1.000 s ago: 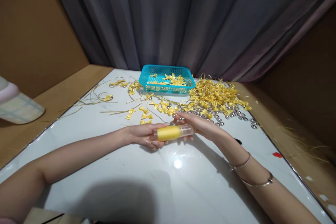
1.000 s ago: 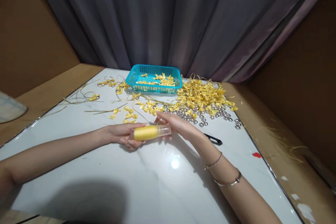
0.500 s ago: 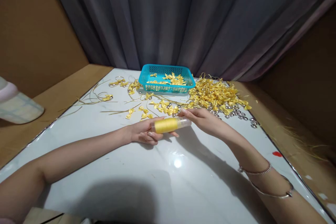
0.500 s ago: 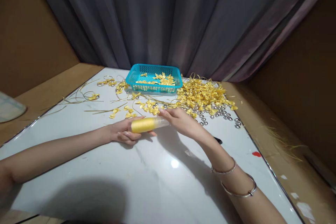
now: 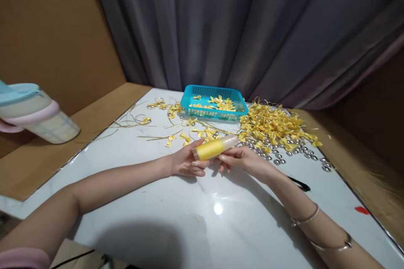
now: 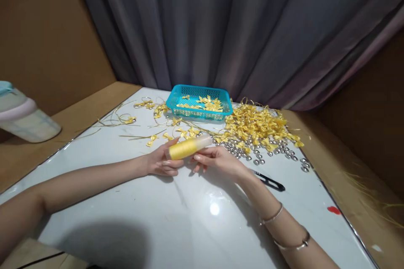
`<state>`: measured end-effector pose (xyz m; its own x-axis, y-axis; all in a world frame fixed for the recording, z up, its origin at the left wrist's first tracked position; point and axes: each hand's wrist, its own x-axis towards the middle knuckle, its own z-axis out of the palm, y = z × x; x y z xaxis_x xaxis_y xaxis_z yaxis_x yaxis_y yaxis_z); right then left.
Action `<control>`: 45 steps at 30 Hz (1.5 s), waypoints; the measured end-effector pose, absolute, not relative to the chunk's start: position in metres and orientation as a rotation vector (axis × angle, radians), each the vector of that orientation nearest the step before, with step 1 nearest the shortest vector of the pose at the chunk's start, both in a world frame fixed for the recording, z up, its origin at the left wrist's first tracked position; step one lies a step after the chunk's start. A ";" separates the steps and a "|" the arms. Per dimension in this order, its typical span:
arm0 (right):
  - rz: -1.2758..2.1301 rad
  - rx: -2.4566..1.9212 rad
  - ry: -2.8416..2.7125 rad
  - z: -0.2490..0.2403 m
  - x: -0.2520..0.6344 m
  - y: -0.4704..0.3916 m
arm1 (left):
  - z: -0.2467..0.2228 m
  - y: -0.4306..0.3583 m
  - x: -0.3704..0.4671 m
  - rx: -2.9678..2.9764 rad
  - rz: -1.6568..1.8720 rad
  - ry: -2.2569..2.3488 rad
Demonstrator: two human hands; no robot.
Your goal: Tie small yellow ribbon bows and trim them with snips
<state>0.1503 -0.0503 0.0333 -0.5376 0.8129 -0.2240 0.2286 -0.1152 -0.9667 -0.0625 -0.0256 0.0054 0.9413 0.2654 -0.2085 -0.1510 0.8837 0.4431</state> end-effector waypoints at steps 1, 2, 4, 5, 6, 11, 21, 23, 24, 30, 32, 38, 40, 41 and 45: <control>1.625 -1.184 -1.677 0.030 0.146 -0.051 | 0.005 -0.026 -0.062 0.451 0.224 0.262; 1.550 -1.229 -1.649 0.028 0.142 -0.052 | 0.005 -0.026 -0.062 0.460 0.230 0.250; 1.416 -1.315 -1.597 0.025 0.135 -0.053 | 0.003 -0.025 -0.062 0.468 0.243 0.217; 1.362 -1.346 -1.579 0.025 0.132 -0.053 | 0.002 -0.025 -0.062 0.470 0.250 0.200; 1.320 -1.373 -1.562 0.024 0.129 -0.054 | 0.001 -0.024 -0.062 0.472 0.257 0.186; 1.167 -1.470 -1.426 0.019 0.119 -0.066 | -0.009 -0.021 -0.059 0.530 0.281 0.147; 1.286 -1.433 -1.385 0.022 0.118 -0.104 | 0.001 -0.038 -0.058 0.929 0.093 0.136; 1.308 -1.356 -1.442 0.024 0.108 -0.112 | 0.004 -0.044 -0.058 1.046 0.110 0.199; 1.306 -1.317 -1.446 0.025 0.103 -0.115 | 0.005 -0.047 -0.058 1.114 0.136 0.241; 1.345 -1.193 -1.433 0.031 0.101 -0.125 | 0.009 -0.055 -0.058 1.350 0.190 0.342; 1.382 -1.130 -1.396 0.031 0.104 -0.126 | 0.009 -0.056 -0.057 1.302 0.181 0.320; 1.381 -1.048 -1.350 0.027 0.103 -0.125 | 0.001 -0.051 -0.057 1.105 0.187 0.242; 1.348 -1.056 -1.333 0.026 0.101 -0.125 | -0.002 -0.048 -0.057 1.086 0.177 0.216; 1.337 -1.060 -1.319 0.025 0.100 -0.126 | -0.004 -0.048 -0.057 1.082 0.177 0.207; 1.330 -1.043 -1.267 0.027 0.095 -0.128 | -0.005 -0.048 -0.055 1.056 0.178 0.205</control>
<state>0.0953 -0.1281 0.0267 -0.1459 0.9884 0.0429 -0.0908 0.0298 -0.9954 -0.0553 -0.0483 -0.0050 0.9667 0.2425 -0.0813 -0.0471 0.4811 0.8754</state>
